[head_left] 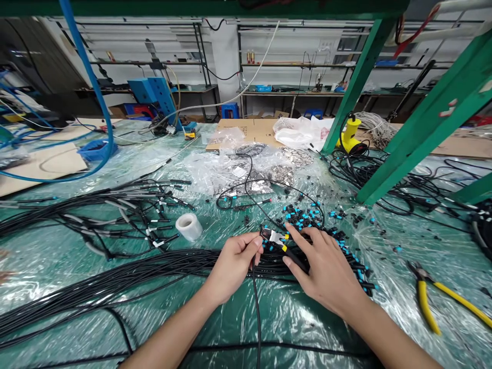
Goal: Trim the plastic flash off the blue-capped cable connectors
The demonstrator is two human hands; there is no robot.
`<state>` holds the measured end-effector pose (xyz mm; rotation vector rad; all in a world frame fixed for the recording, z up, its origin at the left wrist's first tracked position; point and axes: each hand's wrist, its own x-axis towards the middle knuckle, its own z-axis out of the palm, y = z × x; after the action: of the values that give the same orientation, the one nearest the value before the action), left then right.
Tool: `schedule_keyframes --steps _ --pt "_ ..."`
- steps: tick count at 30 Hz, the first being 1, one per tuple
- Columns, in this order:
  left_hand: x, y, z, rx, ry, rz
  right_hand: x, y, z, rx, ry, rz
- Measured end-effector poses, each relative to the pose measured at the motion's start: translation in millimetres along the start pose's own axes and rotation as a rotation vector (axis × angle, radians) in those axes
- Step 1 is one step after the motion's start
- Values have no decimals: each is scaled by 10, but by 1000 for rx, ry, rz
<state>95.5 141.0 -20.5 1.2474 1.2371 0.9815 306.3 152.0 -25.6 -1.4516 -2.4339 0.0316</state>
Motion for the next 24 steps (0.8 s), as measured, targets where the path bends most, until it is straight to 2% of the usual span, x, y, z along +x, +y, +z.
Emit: schedule_keyframes --steps 6,12,15,18,22,24 --pt "-16 15 -23 109 -9 30 -11 -26 13 92 -68 37" --pt "-36 42 -34 112 -30 56 -19 -95 -93 270 -164 126" --pt "-41 51 -52 105 -45 79 -18 -107 -157 568 -234 155" --pt "-45 62 -75 106 -65 95 -17 -92 -211 951 -386 188" --pt "-56 74 -69 128 -63 127 -16 -62 -240 1413 -640 426" --pt "-63 75 -45 122 -63 124 -13 -65 -231 1496 -659 473"
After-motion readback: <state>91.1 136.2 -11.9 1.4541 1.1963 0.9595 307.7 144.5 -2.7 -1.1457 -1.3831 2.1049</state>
